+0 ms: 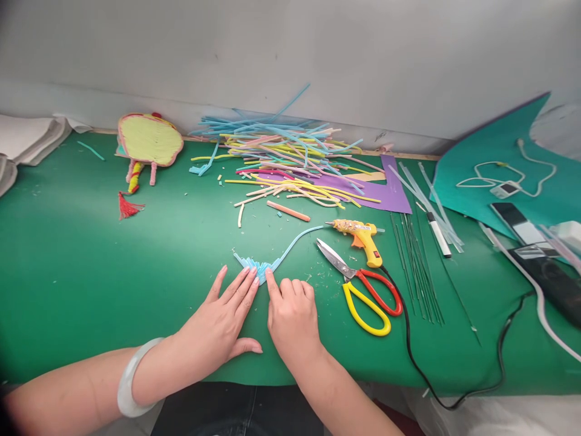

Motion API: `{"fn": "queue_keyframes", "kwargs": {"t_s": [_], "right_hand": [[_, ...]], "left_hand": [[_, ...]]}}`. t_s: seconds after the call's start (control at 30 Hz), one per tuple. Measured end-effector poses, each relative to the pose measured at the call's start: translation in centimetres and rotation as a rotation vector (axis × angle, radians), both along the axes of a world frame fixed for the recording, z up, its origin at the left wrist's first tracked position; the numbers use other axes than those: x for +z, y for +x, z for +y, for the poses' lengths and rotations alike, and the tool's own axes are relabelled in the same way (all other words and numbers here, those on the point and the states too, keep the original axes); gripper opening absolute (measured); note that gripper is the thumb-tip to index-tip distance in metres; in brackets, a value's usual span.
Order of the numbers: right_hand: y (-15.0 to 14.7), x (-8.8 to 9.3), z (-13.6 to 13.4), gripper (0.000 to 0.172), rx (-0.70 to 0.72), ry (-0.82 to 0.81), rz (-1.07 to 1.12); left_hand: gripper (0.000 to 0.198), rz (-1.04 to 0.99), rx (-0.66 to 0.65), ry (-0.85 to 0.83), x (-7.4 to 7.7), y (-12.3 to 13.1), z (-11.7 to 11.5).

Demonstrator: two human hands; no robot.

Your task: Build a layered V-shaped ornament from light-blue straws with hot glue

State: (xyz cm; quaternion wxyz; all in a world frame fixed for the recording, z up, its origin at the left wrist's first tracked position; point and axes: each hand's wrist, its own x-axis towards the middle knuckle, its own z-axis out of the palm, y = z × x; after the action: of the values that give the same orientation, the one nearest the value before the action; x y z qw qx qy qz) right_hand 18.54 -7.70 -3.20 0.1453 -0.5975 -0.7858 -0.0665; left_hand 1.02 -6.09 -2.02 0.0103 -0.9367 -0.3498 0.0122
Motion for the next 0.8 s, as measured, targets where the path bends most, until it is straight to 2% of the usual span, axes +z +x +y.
{"fn": "queue_keyframes", "kwargs": {"t_s": [0.13, 0.33, 0.6, 0.8], "right_hand": [[0.1, -0.02, 0.07, 0.042, -0.007, 0.006, 0.012], [0.45, 0.0, 0.24, 0.035, -0.104, 0.065, 0.095], [0.36, -0.13, 0.28, 0.035, -0.067, 0.063, 0.095], [0.31, -0.33, 0.41, 0.035, -0.057, 0.073, 0.095]], "left_hand": [[0.101, -0.031, 0.003, 0.014, 0.0, 0.05, 0.15], [0.095, -0.076, -0.025, 0.024, 0.23, 0.24, 0.41], [0.095, -0.084, -0.043, 0.034, -0.55, 0.27, 0.64], [0.096, -0.069, -0.058, 0.051, -0.47, 0.14, 0.54]]}}
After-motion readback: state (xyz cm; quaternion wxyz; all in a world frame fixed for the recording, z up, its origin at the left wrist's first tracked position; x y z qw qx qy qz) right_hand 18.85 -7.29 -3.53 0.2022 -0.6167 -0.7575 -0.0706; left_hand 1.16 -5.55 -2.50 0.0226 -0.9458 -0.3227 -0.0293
